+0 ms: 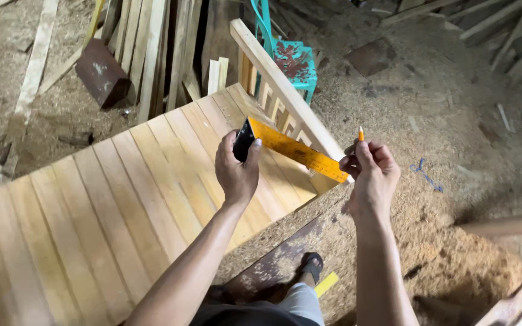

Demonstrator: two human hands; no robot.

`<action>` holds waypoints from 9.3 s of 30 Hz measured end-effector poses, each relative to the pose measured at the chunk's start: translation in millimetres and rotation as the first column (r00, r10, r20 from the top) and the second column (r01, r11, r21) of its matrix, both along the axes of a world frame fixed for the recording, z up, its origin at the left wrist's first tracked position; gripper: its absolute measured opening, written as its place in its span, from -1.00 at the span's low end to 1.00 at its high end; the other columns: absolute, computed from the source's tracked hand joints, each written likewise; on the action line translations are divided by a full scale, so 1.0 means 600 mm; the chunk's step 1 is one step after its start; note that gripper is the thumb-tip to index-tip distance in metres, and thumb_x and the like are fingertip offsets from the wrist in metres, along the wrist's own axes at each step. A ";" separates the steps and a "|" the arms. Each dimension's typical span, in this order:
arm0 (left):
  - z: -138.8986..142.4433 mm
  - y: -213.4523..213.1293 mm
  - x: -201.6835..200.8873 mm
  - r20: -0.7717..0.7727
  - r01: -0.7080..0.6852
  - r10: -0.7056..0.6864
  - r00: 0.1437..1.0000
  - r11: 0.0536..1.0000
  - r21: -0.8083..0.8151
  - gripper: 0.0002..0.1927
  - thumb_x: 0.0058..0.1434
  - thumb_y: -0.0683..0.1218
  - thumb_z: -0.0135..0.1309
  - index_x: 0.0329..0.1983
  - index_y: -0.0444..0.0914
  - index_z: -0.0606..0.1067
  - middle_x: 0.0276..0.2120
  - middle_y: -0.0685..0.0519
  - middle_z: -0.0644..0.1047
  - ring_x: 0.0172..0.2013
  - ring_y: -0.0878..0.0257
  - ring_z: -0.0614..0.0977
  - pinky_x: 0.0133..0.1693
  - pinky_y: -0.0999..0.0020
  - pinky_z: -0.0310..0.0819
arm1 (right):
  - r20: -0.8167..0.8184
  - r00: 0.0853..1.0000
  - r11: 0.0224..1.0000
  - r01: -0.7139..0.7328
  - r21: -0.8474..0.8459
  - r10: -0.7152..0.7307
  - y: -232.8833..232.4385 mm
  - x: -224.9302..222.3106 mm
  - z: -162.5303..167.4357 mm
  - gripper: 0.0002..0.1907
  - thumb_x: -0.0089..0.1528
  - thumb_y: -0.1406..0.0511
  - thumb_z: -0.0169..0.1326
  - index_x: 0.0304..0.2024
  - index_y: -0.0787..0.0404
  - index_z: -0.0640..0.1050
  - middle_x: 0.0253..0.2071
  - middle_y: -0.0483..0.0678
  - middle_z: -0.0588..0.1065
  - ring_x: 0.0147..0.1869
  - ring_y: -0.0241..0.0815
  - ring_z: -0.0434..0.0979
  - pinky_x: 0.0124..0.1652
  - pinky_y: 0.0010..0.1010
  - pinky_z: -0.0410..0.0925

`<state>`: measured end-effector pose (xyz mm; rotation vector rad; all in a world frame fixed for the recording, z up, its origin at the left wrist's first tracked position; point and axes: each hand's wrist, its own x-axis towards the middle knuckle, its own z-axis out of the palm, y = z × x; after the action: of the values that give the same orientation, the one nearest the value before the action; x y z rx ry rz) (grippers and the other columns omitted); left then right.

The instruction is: The person measures and marks a wooden bed frame using a try square and pencil, then uses a circular saw to cut the wood along the marked lines. The person handles the try square, pencil, and circular saw while working on the bed frame in a woodworking shop.

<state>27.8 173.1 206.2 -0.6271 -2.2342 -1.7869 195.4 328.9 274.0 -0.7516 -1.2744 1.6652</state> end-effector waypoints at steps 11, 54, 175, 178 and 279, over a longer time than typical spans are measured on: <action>-0.038 0.212 0.041 0.079 -0.318 0.313 0.946 0.946 0.062 -0.55 0.22 0.05 0.26 0.08 -0.25 0.48 -0.13 -0.04 0.60 -0.12 0.11 0.64 -0.06 0.21 0.52 | 0.155 0.944 0.952 -0.303 0.051 0.293 0.243 -0.043 -0.006 -0.87 0.37 0.34 0.08 -0.26 0.27 0.53 -0.34 -0.08 0.54 -0.36 -0.28 0.52 -0.30 -0.41 0.44; 0.019 0.454 -0.158 -0.150 -0.899 0.945 0.290 0.216 -0.382 -0.48 0.11 0.19 0.21 0.08 -0.10 0.49 -0.16 -0.07 0.55 -0.04 -0.03 0.55 -0.06 -0.09 0.31 | 0.114 0.004 0.024 -0.985 -0.174 0.993 0.514 -0.612 -0.045 -0.90 0.34 0.32 0.09 -0.13 0.23 0.52 -0.36 -0.06 0.53 -0.43 -0.23 0.52 -0.41 -0.41 0.39; 0.024 0.438 -0.344 0.058 -0.383 0.998 0.028 0.064 -0.922 -0.45 0.30 0.33 -0.13 0.37 0.31 0.28 0.02 -0.09 0.37 0.21 -0.01 0.34 0.21 -0.41 0.13 | 0.161 -0.518 -0.451 -0.831 -0.325 0.840 0.421 -0.938 -0.157 -0.88 0.29 0.30 0.14 -0.19 0.22 0.55 -0.57 -0.14 0.47 -0.62 -0.33 0.38 -0.61 -0.49 0.20; 0.031 0.440 -0.334 0.094 -0.407 0.995 0.028 0.097 -0.908 -0.42 0.31 0.33 -0.17 0.41 0.25 0.26 0.04 -0.11 0.39 0.19 -0.02 0.40 0.15 -0.26 0.32 | 0.201 -0.523 -0.447 -0.833 -0.325 0.828 0.421 -0.933 -0.153 -0.87 0.29 0.29 0.14 -0.17 0.22 0.56 -0.57 -0.13 0.47 -0.62 -0.34 0.38 -0.59 -0.50 0.22; -0.077 0.450 -0.181 -0.219 -0.677 0.956 -0.197 -0.294 -0.674 -0.37 0.30 0.35 0.00 0.27 -0.09 0.42 -0.07 -0.17 0.54 -0.02 -0.14 0.50 0.00 -0.10 0.32 | 0.661 -0.557 -0.828 -0.530 0.184 0.503 0.431 -0.820 -0.149 -0.84 0.26 0.28 0.15 -0.24 0.24 0.65 -0.54 -0.12 0.55 -0.54 -0.33 0.43 -0.51 -0.44 0.27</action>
<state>-80.5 443.3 160.1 1.4708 -2.1233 -0.1764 -296.5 587.3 184.3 2.1398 -2.7964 1.6260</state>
